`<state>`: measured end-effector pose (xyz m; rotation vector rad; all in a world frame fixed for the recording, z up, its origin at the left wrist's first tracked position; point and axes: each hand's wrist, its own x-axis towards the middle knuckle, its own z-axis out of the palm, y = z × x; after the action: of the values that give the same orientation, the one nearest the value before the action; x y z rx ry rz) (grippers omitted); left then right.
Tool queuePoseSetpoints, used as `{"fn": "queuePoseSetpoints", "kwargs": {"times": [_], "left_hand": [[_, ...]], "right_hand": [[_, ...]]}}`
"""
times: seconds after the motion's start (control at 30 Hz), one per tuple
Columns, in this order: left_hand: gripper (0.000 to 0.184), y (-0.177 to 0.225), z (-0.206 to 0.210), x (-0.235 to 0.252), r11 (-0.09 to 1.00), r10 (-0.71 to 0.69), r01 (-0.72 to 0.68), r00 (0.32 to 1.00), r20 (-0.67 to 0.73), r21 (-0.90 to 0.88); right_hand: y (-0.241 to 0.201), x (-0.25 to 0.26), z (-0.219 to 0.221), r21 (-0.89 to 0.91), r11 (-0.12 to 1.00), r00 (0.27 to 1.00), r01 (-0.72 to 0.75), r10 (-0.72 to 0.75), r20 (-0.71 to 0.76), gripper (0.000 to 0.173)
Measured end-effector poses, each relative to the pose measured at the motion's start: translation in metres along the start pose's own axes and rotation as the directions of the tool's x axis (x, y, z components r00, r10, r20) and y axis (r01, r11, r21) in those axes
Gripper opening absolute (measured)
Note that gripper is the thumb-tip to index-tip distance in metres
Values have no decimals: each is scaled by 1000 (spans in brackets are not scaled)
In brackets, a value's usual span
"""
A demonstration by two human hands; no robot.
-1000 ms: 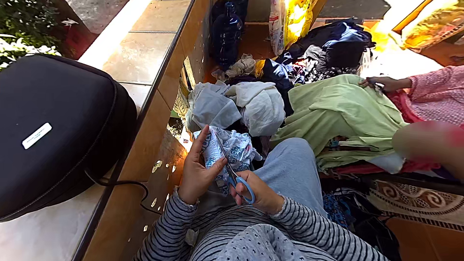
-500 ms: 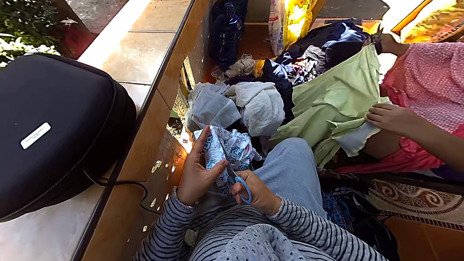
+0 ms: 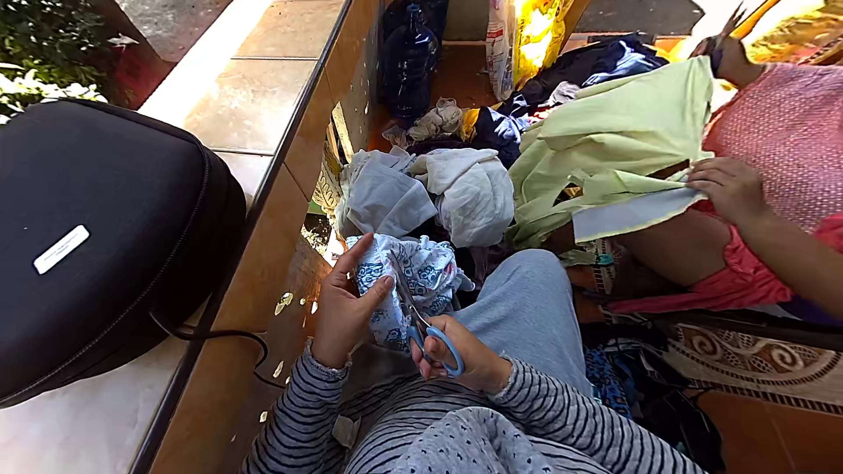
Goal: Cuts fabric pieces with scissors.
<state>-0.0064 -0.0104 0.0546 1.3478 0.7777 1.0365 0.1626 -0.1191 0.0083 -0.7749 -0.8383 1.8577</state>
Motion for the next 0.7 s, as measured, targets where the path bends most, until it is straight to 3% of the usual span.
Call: {"fn": "queuePoseSetpoints", "kwargs": {"times": [0.33, 0.57, 0.7], "left_hand": [[73, -1, 6, -2, 992, 123, -120, 986, -111, 30], [74, 0, 7, -3, 993, 113, -114, 993, -25, -8], [75, 1, 9, -5, 993, 115, -114, 993, 16, -16]], "right_hand": [[-3, -5, 7, -86, 996, 993, -5, -5, -121, 39], [3, -4, -5, -39, 999, 992, -2, 7, 128, 49], [-1, 2, -6, -18, 999, 991, 30, -27, 129, 51]]}}
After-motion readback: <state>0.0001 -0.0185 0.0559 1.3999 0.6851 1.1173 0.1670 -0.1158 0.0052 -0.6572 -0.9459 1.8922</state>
